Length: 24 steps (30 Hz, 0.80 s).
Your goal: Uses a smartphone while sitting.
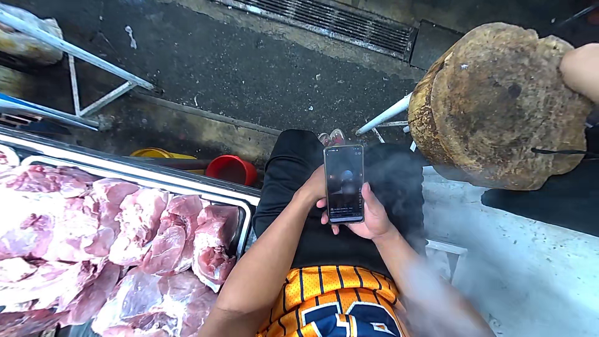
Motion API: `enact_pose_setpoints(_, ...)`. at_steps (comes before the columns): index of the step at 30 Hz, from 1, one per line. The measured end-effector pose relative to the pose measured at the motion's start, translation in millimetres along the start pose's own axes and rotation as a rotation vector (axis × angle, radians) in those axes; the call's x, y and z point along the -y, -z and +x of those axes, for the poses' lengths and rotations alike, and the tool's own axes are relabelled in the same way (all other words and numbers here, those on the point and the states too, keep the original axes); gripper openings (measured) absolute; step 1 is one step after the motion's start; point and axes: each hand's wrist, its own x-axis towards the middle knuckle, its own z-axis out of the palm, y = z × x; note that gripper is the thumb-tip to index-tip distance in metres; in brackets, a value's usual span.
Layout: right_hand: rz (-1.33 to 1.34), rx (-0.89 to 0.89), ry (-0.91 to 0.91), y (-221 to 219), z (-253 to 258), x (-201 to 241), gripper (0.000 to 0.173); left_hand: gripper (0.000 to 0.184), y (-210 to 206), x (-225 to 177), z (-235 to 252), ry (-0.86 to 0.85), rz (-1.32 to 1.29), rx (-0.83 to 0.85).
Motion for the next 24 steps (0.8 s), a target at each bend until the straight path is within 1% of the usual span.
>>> enact_pose_setpoints(9, 0.008, 0.013, 0.003, 0.6, 0.3, 0.3, 0.074, 0.015, 1.2, -3.1, -1.2, 0.011, 0.019, 0.01)
enact_pose_setpoints(14, 0.012, 0.01, 0.001, 0.5, 0.3, 0.1, 0.073, 0.019, 1.3, 2.4, 1.3, -0.088, 0.067, 0.003)
enact_pose_setpoints(18, 0.018, 0.01, 0.001, 0.1, 0.4, 0.3, 0.072, 0.021, 1.1, 0.0, 0.6, -0.086, 0.053, 0.003)
enact_pose_setpoints(21, 0.03, 0.013, -0.002, 0.3, 0.8, 0.7, 0.076, 0.02, 1.4, -0.6, 1.3, -0.05, 0.075, 0.006)
enact_pose_setpoints(24, 0.04, 0.002, 0.004, -1.3, 1.8, 1.6, 0.088, 0.016, 0.5, -3.1, 1.3, -0.03, 0.069, 0.007)
